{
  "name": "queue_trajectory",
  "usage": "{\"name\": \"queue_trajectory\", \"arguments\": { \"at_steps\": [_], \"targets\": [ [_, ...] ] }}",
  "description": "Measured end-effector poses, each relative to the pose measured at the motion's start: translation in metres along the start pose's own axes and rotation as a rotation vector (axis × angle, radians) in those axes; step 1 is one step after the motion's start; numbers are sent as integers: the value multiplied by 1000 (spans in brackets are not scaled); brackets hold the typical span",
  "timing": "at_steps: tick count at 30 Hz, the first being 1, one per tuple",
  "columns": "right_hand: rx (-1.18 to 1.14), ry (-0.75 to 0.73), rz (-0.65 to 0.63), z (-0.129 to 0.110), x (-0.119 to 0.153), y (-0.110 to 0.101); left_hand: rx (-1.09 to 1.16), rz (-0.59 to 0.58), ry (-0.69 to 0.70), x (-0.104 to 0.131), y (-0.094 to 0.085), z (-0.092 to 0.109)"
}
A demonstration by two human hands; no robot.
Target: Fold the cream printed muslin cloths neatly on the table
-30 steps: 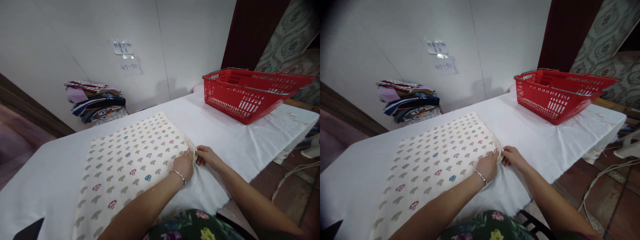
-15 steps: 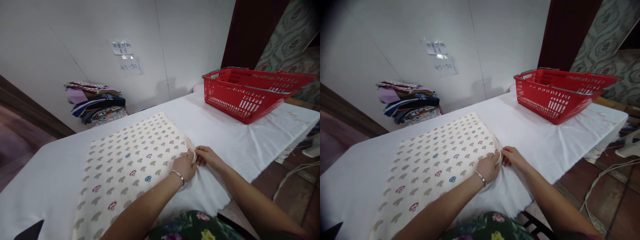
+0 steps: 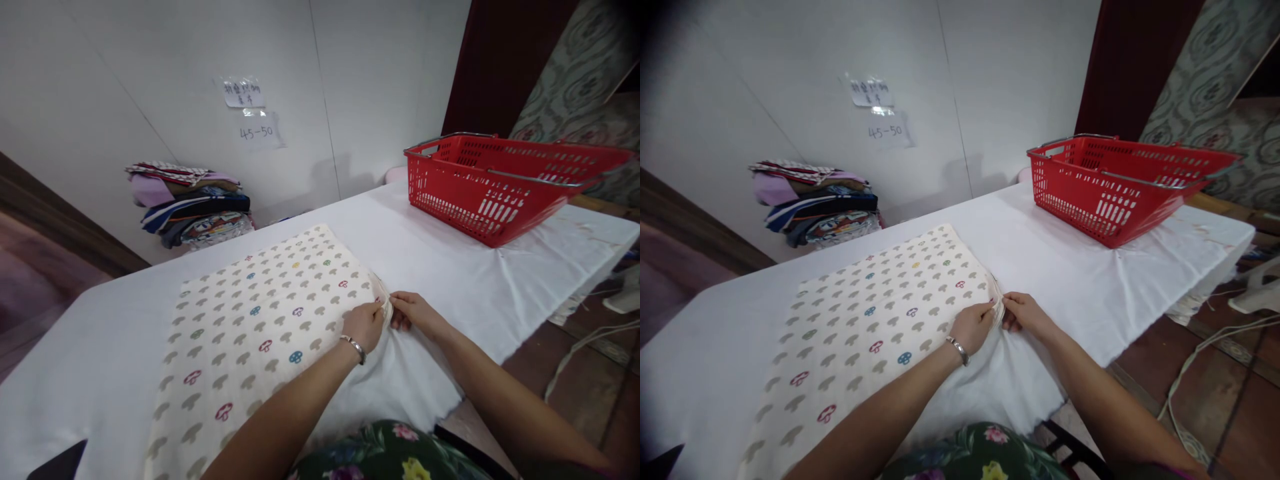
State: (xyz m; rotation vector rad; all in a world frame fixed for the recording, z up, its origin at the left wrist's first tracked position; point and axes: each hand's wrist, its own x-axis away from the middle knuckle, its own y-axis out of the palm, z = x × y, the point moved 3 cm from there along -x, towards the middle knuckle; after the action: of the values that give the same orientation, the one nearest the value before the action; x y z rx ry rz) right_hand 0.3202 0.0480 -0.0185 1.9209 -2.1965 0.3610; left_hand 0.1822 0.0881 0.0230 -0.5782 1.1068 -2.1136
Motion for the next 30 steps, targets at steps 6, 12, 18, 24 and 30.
{"name": "queue_trajectory", "arguments": {
  "at_steps": [6, 12, 18, 24, 30],
  "targets": [
    [0, -14, 19, 0, 0, 1, -254, 150, 22, -1, -22, 7],
    [18, 19, 26, -2, 1, 1, -459, -57, 103, 3, 10, 19],
    [8, 5, 46, -5, 3, 1, -430, -18, 110, 7, 16, 19],
    [-6, -31, 58, -6, 4, 1, -385, 2, 88, 7, 10, 17],
    [15, -63, 28, -7, 4, 2, -179, -5, 65, 2, 8, 6]
  ]
}}
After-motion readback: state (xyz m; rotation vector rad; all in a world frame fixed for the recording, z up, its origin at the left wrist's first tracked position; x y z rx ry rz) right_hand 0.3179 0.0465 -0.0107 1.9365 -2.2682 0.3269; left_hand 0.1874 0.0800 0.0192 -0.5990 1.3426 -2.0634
